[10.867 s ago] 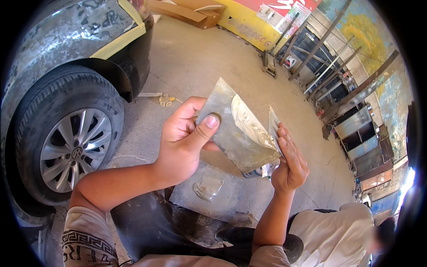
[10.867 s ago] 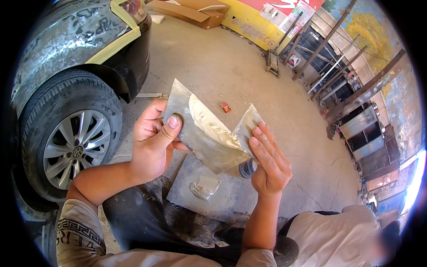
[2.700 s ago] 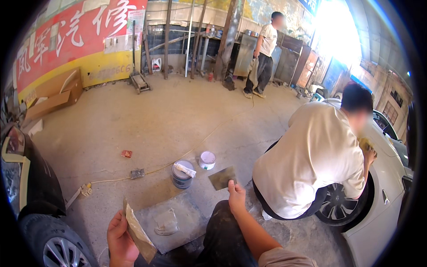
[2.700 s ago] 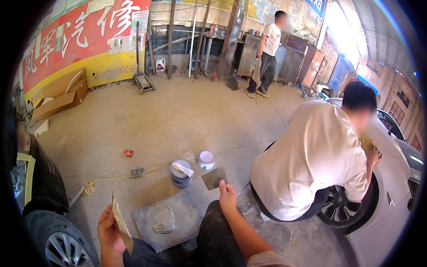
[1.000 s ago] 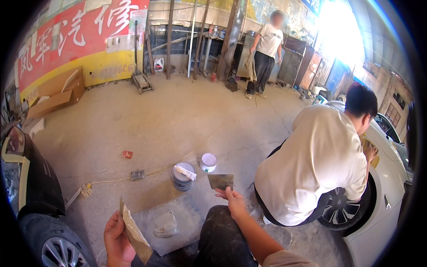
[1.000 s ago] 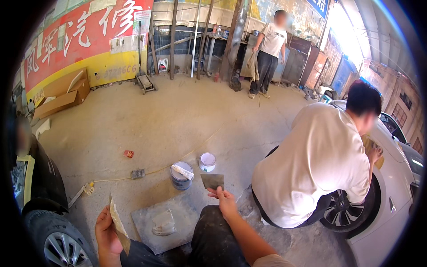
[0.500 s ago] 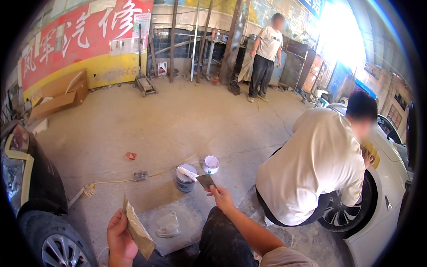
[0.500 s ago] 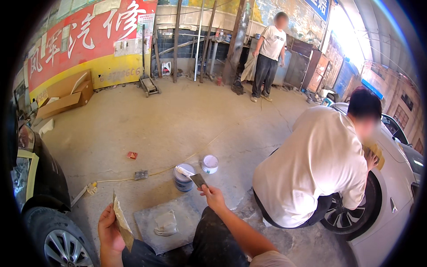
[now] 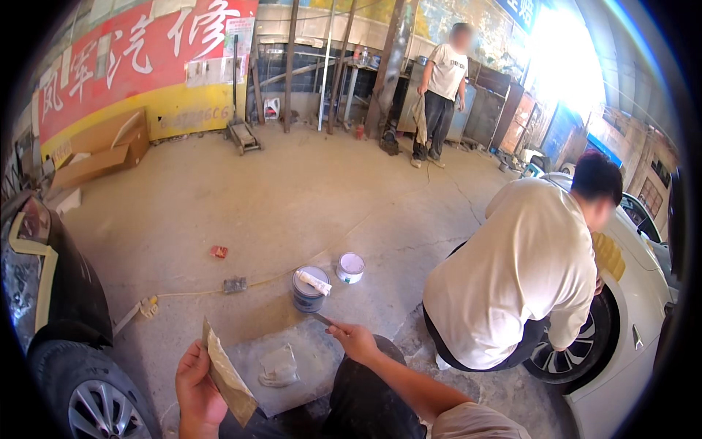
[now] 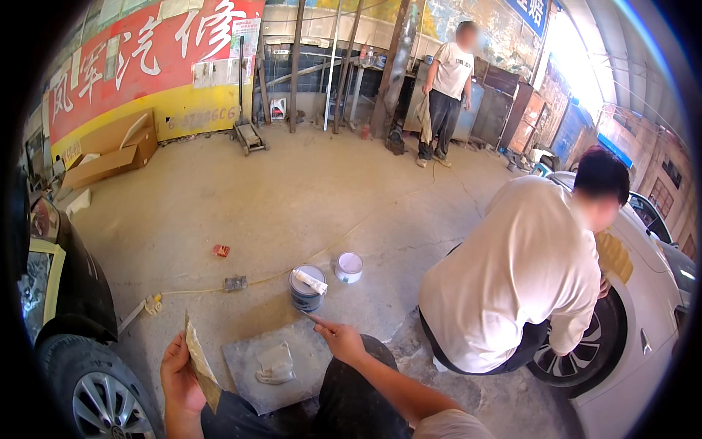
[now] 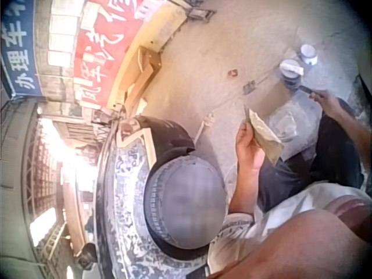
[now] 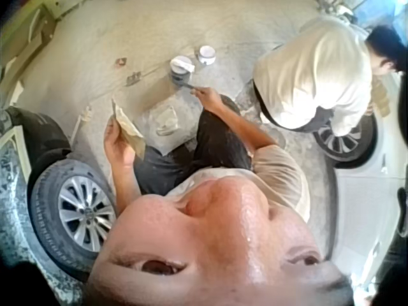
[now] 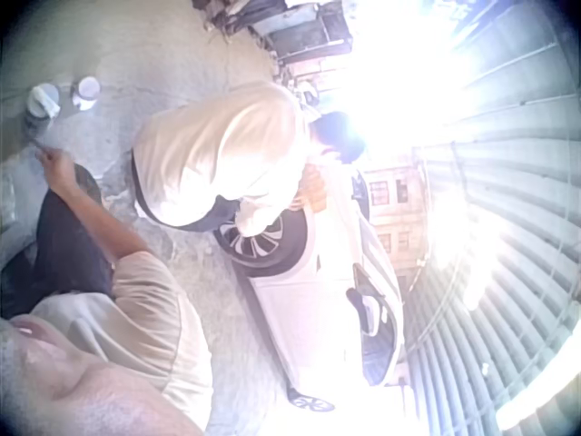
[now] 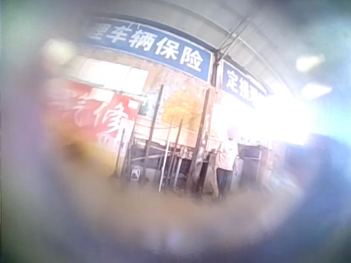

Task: The person kneels on the floor and uses a putty knife to scoop a white paste from a container onto a flat board. They then spread the paste evenly across the board's surface. Another person is visible working on a car in the background.

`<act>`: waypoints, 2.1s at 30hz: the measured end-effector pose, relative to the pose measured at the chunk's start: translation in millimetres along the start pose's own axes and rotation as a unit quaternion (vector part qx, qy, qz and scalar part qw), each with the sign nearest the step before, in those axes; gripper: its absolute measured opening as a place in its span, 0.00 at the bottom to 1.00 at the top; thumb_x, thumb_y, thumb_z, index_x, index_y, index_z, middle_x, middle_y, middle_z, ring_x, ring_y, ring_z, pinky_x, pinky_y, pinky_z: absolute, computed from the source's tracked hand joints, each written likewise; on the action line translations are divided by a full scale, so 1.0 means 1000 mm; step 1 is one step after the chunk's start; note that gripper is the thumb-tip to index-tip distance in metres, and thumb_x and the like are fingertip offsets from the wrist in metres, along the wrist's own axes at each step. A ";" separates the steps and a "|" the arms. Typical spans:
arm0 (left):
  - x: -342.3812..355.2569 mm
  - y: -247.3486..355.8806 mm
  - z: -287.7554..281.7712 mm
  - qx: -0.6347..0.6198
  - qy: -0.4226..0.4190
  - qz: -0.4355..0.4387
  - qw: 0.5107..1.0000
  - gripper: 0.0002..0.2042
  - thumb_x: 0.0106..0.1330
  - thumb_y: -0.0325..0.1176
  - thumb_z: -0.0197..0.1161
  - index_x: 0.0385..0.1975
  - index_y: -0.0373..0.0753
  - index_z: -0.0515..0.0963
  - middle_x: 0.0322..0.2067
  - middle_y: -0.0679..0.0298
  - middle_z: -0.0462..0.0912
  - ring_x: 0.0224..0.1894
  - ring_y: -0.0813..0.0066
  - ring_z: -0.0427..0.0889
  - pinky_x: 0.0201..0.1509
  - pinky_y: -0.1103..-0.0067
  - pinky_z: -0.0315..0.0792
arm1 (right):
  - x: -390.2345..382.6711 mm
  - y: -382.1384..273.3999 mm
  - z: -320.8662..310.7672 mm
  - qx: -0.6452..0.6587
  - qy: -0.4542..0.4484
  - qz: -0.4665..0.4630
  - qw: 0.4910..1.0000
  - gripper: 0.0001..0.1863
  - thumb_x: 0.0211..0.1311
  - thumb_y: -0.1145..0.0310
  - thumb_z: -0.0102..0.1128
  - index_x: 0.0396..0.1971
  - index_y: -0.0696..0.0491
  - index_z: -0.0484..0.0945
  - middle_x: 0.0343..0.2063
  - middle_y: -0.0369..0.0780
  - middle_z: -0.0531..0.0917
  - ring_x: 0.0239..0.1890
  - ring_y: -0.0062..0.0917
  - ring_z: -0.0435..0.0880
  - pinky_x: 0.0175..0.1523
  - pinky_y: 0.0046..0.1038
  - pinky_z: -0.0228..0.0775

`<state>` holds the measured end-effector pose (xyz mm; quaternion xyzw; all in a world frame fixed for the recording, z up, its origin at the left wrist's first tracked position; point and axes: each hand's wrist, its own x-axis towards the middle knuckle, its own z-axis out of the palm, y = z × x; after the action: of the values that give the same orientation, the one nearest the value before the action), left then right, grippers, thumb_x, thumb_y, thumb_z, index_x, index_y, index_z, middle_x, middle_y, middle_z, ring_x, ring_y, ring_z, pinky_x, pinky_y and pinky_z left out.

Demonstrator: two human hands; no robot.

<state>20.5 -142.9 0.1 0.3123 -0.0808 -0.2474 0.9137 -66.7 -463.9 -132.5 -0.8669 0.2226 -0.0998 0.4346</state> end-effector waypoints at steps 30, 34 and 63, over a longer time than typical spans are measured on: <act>-0.004 0.002 0.011 -0.015 0.019 -0.026 0.999 0.11 0.71 0.31 0.54 0.48 0.32 0.71 0.43 0.58 0.81 0.43 0.71 0.83 0.50 0.76 0.77 | -0.005 0.016 0.012 0.174 0.222 -0.086 0.956 0.21 0.70 0.59 0.58 0.19 0.57 0.73 0.21 0.28 0.73 0.25 0.13 0.68 0.30 0.21 0.59; -0.003 0.002 0.006 -0.014 0.006 -0.021 1.000 0.13 0.71 0.32 0.55 0.50 0.32 0.71 0.44 0.58 0.81 0.45 0.70 0.82 0.52 0.75 0.76 | 0.001 0.025 0.015 0.187 0.216 -0.116 0.951 0.18 0.70 0.61 0.57 0.24 0.58 0.76 0.24 0.29 0.74 0.29 0.13 0.70 0.35 0.20 0.61; -0.003 -0.011 0.012 -0.048 -0.082 -0.179 0.979 0.12 0.75 0.31 0.50 0.51 0.32 0.72 0.44 0.62 0.82 0.45 0.78 0.82 0.50 0.81 0.76 | -0.032 -0.203 0.000 0.666 0.112 -0.126 0.727 0.13 0.74 0.60 0.51 0.41 0.56 0.76 0.37 0.36 0.82 0.35 0.17 0.77 0.44 0.24 0.71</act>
<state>10.0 -155.9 2.9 0.2565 -0.0865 -0.4356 0.8585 -33.9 -342.7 30.1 -0.3577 0.0344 -0.3728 0.8555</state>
